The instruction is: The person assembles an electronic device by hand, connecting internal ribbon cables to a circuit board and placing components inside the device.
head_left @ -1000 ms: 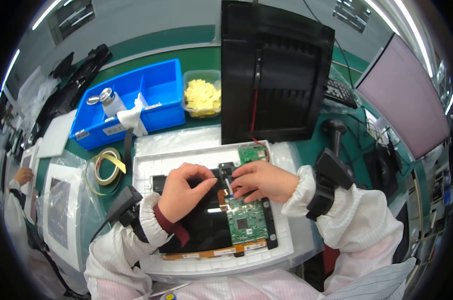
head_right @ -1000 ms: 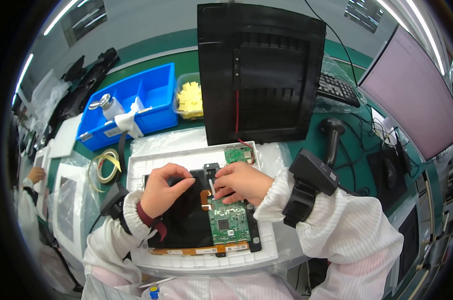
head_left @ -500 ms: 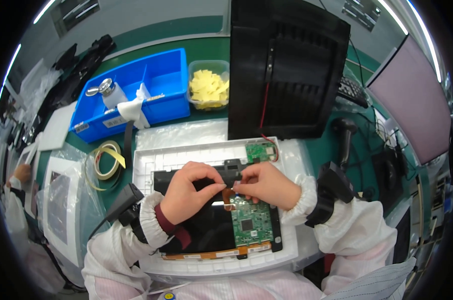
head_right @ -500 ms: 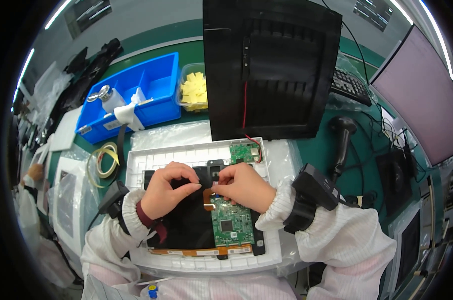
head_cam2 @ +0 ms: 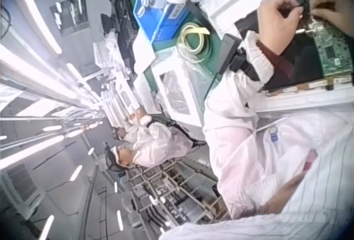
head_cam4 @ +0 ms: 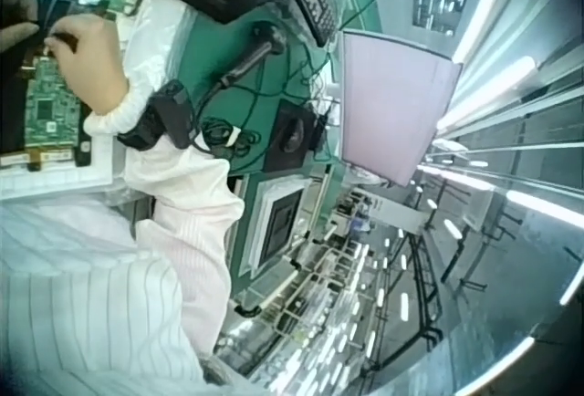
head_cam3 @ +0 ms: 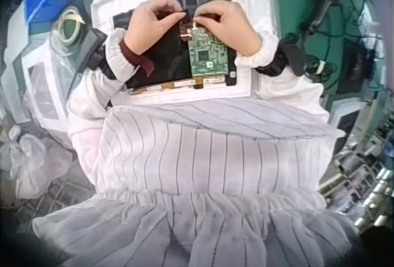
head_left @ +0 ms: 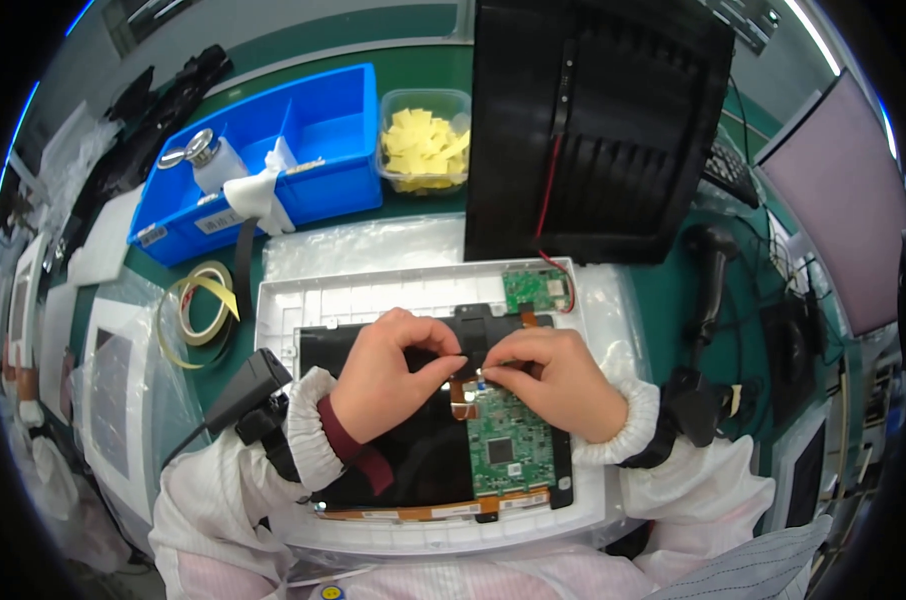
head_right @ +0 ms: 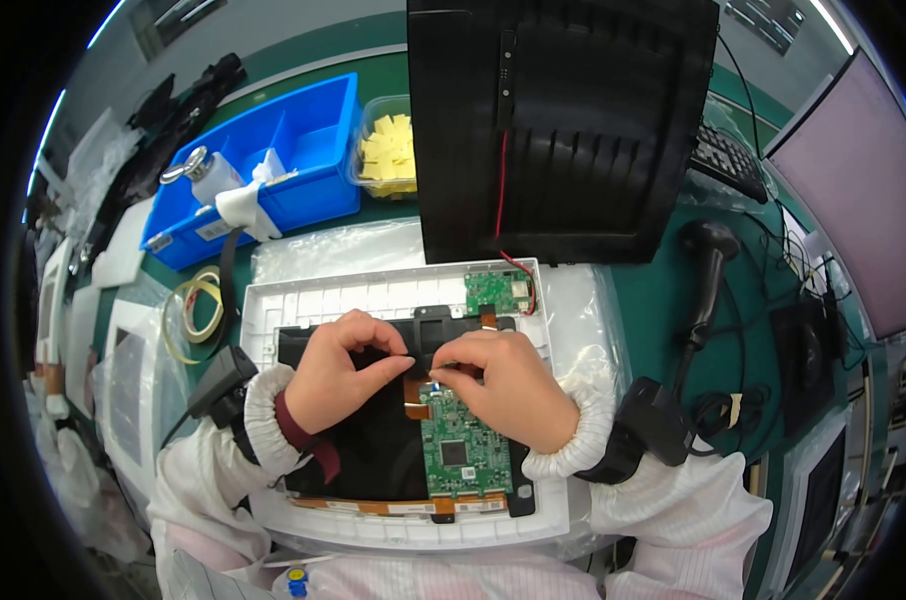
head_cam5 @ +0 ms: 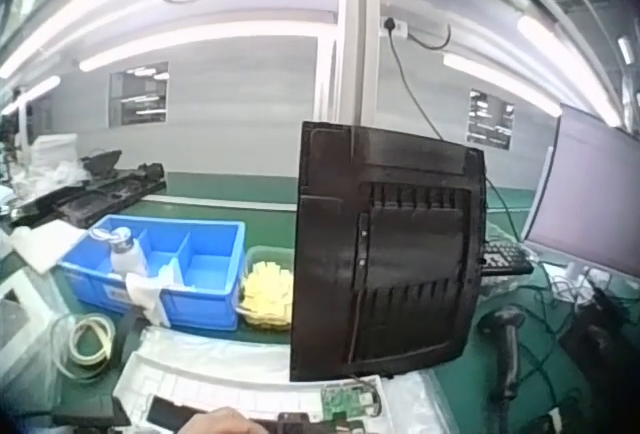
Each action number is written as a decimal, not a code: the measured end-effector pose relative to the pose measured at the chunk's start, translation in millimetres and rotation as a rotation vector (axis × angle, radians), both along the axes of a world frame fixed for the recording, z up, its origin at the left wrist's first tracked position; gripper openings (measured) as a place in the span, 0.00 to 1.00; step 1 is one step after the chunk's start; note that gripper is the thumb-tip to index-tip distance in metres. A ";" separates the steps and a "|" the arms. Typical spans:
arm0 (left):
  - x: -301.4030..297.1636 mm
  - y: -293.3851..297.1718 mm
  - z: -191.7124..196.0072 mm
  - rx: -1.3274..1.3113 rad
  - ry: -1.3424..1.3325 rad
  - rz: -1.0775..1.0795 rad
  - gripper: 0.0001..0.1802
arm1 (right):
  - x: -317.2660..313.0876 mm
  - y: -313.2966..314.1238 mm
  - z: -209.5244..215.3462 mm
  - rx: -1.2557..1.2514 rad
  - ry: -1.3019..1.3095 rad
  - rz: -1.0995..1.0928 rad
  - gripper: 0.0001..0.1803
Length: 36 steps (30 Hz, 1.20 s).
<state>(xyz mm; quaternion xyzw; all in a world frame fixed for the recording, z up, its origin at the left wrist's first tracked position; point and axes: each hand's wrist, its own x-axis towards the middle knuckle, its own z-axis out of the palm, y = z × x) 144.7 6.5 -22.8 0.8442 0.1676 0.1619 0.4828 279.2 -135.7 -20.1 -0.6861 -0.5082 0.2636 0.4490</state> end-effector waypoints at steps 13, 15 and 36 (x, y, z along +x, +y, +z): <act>1.6 3.8 3.3 0.095 -0.100 -0.086 0.05 | 0.9 2.0 -3.0 0.027 0.025 -0.003 0.05; 1.2 1.8 5.9 0.022 -0.017 -0.031 0.05 | 0.7 1.9 -2.0 0.025 0.019 -0.003 0.05; 2.6 3.8 -1.1 0.067 -0.066 -0.118 0.05 | 1.3 3.0 -3.4 0.054 -0.050 -0.003 0.04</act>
